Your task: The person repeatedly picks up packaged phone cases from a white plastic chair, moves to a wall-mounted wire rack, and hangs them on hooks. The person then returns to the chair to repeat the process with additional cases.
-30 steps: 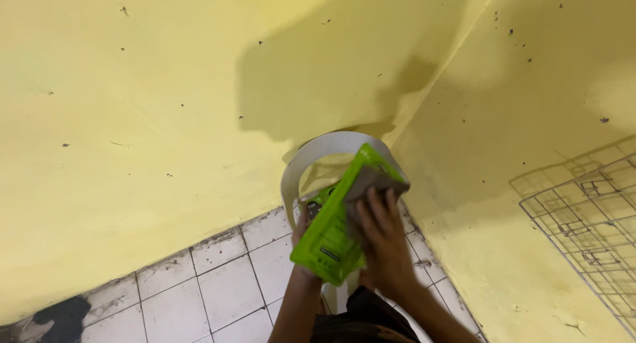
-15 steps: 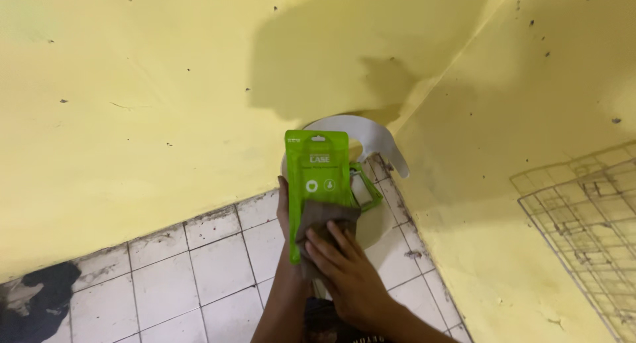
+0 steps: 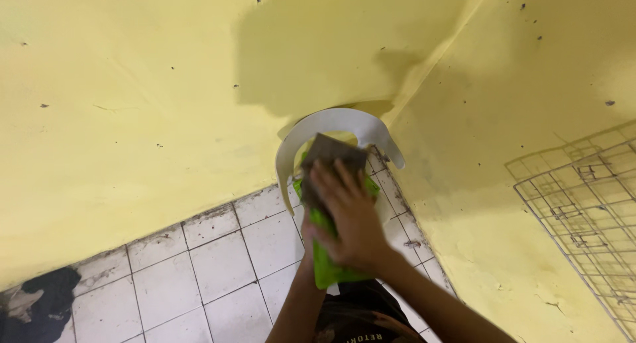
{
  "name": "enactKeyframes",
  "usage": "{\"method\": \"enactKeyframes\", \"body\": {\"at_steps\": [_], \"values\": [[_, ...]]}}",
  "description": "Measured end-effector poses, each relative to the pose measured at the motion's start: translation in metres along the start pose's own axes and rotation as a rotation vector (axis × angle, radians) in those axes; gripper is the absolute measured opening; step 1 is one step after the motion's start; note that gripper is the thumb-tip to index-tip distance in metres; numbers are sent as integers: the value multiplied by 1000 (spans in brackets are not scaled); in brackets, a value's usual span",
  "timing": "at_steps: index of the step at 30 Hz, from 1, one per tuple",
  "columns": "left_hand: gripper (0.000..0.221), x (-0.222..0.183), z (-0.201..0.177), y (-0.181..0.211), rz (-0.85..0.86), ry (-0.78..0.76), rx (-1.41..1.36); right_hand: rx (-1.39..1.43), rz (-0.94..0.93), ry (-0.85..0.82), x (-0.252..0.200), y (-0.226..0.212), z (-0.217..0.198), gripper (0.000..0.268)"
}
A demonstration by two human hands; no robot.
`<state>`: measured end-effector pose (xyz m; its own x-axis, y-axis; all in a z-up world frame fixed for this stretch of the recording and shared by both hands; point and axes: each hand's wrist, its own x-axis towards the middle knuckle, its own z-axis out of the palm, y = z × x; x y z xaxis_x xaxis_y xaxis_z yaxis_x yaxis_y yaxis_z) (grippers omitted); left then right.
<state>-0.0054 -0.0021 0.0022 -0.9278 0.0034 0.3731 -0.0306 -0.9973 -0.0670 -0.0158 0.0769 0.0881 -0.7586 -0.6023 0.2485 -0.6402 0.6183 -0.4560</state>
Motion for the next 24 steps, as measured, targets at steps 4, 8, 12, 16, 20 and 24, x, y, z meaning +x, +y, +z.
{"method": "enactKeyframes", "body": {"at_steps": [4,8,12,16,20,24], "values": [[65,11,-17,31,147,210,10,192,22,-162,-34,-30,13,90],[68,7,-60,53,312,735,474,518,216,-131,-59,-5,37,80],[54,-1,-109,32,305,971,947,816,863,-141,-60,66,72,48],[53,-18,-160,32,16,1021,557,875,761,-32,-79,161,97,43],[44,-41,-197,23,75,1233,692,861,947,-200,-108,278,139,46],[34,-49,-223,9,29,1398,886,935,1257,-162,-128,394,215,40]]}}
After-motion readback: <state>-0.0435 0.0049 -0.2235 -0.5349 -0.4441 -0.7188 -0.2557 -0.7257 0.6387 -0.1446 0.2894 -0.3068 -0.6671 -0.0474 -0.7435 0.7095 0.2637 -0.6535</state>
